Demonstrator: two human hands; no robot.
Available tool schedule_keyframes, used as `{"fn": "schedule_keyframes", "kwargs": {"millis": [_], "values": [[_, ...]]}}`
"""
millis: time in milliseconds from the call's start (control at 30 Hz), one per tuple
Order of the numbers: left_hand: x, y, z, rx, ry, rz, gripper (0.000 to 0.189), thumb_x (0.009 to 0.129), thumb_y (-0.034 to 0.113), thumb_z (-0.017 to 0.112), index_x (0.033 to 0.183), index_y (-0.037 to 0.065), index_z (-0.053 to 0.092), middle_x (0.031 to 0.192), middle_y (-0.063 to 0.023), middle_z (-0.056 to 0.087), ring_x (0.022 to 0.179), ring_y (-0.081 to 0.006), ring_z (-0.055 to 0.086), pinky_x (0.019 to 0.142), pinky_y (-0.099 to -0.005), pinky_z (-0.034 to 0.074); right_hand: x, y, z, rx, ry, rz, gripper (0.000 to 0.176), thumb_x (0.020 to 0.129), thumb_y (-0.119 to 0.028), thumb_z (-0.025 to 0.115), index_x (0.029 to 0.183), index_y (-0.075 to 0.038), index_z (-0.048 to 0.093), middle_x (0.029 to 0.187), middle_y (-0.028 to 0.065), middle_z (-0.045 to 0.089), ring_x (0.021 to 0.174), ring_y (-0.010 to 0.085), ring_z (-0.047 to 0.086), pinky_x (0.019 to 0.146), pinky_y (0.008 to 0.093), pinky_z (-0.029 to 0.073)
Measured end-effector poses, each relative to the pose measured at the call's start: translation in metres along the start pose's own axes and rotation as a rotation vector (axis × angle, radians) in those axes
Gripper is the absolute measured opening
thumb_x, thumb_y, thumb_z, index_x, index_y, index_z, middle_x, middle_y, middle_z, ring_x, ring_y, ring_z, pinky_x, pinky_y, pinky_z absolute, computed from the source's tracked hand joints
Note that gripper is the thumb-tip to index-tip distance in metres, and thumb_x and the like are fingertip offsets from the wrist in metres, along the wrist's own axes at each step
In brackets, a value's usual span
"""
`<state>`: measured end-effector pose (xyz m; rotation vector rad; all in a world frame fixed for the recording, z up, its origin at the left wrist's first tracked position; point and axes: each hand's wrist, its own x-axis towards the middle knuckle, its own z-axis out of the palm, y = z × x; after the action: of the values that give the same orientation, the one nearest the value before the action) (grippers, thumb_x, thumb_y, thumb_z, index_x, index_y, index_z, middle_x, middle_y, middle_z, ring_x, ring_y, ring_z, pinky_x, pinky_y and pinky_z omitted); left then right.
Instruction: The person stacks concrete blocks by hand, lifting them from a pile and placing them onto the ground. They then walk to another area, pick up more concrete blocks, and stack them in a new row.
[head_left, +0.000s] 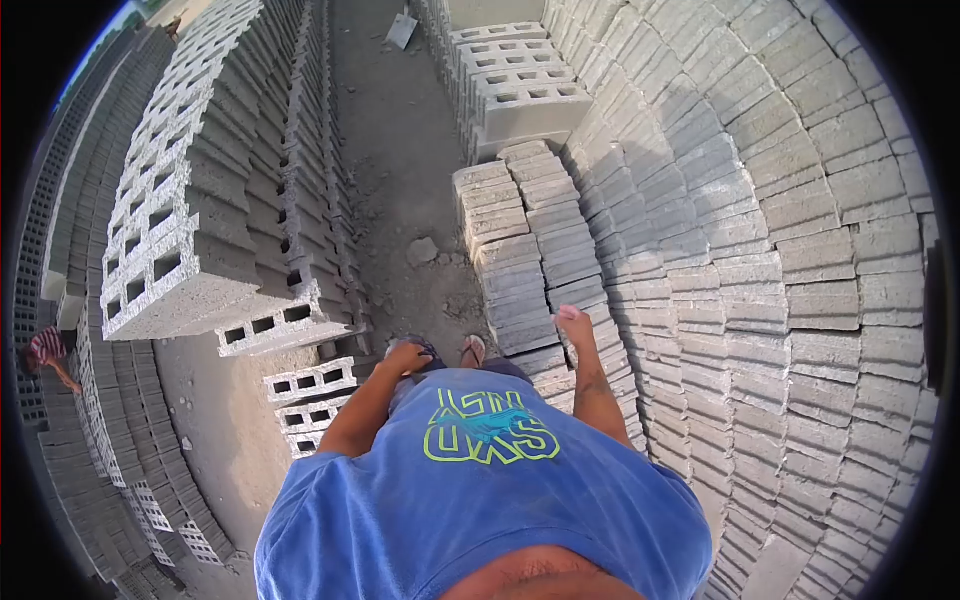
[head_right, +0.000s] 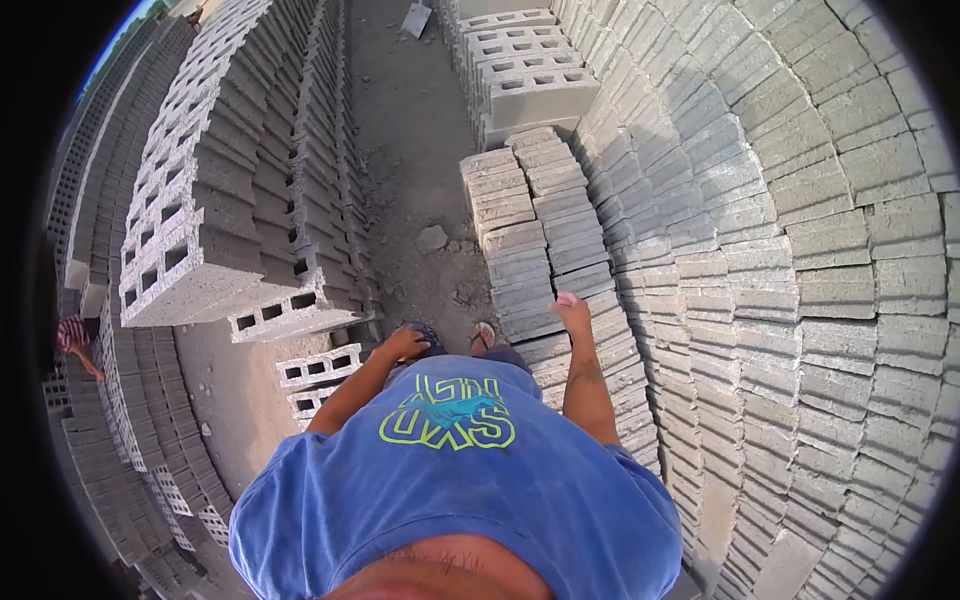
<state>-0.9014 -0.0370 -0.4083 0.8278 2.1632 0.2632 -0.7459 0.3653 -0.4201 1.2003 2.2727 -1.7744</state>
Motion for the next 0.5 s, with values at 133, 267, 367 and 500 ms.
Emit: {"fn": "schedule_keyframes", "kwargs": {"millis": [133,267,367,500], "values": [[0.042,0.011,-0.039,-0.003,0.027,0.138,0.046,0.079,0.044,0.057,0.105,0.007,0.065,0.109,-0.0199,0.061,0.1,-0.038,0.058,0.087,-0.0426,0.046,0.026,-0.106,-0.02,0.282,0.215,-0.263,0.045,0.075,-0.02,0.073,0.111,0.004,0.059,0.096,0.0126,0.066,0.087,0.0154,0.062,0.078,0.0276,0.048],[0.087,0.031,-0.08,0.266,-0.295,0.221,0.043,0.081,0.046,0.054,0.101,0.009,0.065,0.106,-0.0197,0.061,0.099,-0.0397,0.057,0.084,-0.0445,0.046,-0.011,-0.102,-0.013,0.174,0.321,-0.22,0.033,0.076,-0.014,0.07,0.105,0.001,0.063,0.091,0.0107,0.068,0.083,0.0136,0.062,0.076,0.0266,0.048],[0.128,0.018,-0.096,0.367,-0.424,0.621,0.043,0.082,0.049,0.05,0.105,0.015,0.063,0.101,-0.0231,0.062,0.095,-0.0428,0.058,0.08,-0.048,0.046,-0.063,-0.018,0.019,-0.155,0.404,-0.039,0.025,0.069,-0.017,0.071,0.092,-0.008,0.068,0.081,0.0113,0.068,0.076,0.0206,0.065,0.071,0.0328,0.05],[0.232,-0.048,-0.062,0.636,-0.484,0.668,0.042,0.083,0.044,0.051,0.112,0.015,0.059,0.102,-0.0252,0.061,0.096,-0.0443,0.057,0.078,-0.0489,0.047,-0.186,0.095,0.109,-0.106,0.493,0.583,0.021,0.062,-0.025,0.072,0.08,-0.014,0.07,0.074,0.0139,0.066,0.076,0.0275,0.065,0.069,0.039,0.051]]}}
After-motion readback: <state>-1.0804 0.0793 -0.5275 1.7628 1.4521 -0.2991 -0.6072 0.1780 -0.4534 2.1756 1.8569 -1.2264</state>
